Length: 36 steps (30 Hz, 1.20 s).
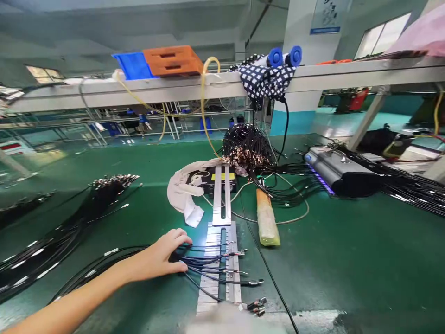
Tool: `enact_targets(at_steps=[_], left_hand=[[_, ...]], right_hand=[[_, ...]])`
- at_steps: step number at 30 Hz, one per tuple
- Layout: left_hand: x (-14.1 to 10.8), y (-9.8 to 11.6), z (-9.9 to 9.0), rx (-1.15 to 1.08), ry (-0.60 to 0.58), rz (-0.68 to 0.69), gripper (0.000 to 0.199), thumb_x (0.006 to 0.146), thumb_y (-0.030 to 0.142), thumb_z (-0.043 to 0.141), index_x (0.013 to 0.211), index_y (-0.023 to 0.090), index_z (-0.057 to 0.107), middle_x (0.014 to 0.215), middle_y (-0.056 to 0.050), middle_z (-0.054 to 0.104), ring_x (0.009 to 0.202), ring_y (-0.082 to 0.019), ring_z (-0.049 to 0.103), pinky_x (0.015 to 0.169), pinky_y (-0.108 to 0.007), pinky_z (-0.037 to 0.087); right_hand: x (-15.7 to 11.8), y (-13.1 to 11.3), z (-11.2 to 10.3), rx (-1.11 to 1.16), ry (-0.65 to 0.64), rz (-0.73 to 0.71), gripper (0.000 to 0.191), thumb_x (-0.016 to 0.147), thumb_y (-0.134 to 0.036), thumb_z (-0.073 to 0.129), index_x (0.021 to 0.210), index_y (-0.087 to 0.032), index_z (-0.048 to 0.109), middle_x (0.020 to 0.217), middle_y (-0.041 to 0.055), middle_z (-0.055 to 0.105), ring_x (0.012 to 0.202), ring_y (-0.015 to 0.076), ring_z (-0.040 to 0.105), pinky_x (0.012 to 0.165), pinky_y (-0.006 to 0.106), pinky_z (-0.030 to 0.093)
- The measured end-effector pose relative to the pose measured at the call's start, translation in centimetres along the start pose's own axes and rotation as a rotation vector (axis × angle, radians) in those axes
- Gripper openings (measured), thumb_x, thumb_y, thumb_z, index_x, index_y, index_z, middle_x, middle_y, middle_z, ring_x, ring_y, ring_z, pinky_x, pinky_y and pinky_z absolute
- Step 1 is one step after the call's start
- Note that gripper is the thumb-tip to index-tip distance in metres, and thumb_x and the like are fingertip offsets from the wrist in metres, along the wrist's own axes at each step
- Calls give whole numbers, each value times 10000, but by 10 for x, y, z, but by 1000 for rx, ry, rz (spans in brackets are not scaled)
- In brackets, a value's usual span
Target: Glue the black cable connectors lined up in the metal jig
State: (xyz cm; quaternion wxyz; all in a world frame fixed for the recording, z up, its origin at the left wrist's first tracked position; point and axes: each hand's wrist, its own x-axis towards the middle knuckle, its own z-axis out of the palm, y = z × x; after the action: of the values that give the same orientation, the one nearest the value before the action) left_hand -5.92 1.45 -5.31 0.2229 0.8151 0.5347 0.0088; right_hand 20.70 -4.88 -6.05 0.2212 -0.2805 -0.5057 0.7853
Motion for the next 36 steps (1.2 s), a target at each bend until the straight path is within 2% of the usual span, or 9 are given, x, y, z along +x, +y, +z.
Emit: enact_targets(at_steps=[3,5,8,11,16,22,26,31,36], left_hand=[[1,-3,6,-36,2,33,306,905,466,567,1081,217,550,1106,-42,525,1025,-206,466,903,-316,377],[2,-4,12,-38,2,33,302,940,491,498,985,196,544,1040,-42,534,955,-203,460,850,-305,368],[-3,-9,19,-35,-17,15,342,965,506,427,906,181,516,951,-41,541,847,-190,446,759,-285,346],[-16,-11,14,-92,-80,-37,323,974,489,406,901,187,494,898,-20,538,812,-174,456,731,-266,333],[-33,-8,2,-179,-145,-134,356,984,487,368,824,186,470,850,-1,515,801,-161,460,734,-256,329],[-16,6,28,-295,-92,37,218,994,341,358,1038,222,536,1030,-25,540,946,-180,452,860,-286,351],[-4,12,34,-467,-116,-21,69,892,240,517,908,194,565,938,-11,553,897,-162,474,818,-268,378],[11,6,27,-596,-31,-84,88,841,243,593,795,168,597,797,2,564,752,-133,498,685,-239,395],[22,-5,35,-421,150,72,168,952,253,507,909,187,655,848,-9,587,792,-120,535,710,-221,403]], right_hand=[[14,-23,-53,-83,177,-119,507,936,-566,540,1186,-128,599,1123,118,639,945,216,647,901,422,531],[33,-28,-80,-514,443,-258,489,975,-542,452,1255,-163,584,1285,119,584,1204,230,539,1095,427,388],[65,-19,-101,-676,536,-291,535,951,-529,459,1332,-163,545,1396,117,506,1339,266,410,1182,467,234],[81,-2,-104,-758,569,-322,518,929,-502,472,1299,-153,575,1363,130,527,1314,285,427,1180,469,231],[74,3,-96,-862,588,-328,441,950,-457,440,1263,-185,588,1309,108,560,1254,285,464,1132,488,298],[48,4,-87,-896,538,-247,428,990,-447,416,1326,-207,532,1345,81,547,1267,255,480,1117,463,364],[30,17,-91,-909,575,-335,463,1003,-443,425,1434,-275,392,1503,32,370,1384,235,343,1162,463,321],[28,25,-97,-790,575,-351,371,1012,-413,445,1377,-355,419,1432,-18,442,1330,194,404,1152,435,355],[34,22,-96,-723,603,-340,337,1008,-404,446,1341,-352,456,1384,-9,484,1283,205,451,1112,457,400]])
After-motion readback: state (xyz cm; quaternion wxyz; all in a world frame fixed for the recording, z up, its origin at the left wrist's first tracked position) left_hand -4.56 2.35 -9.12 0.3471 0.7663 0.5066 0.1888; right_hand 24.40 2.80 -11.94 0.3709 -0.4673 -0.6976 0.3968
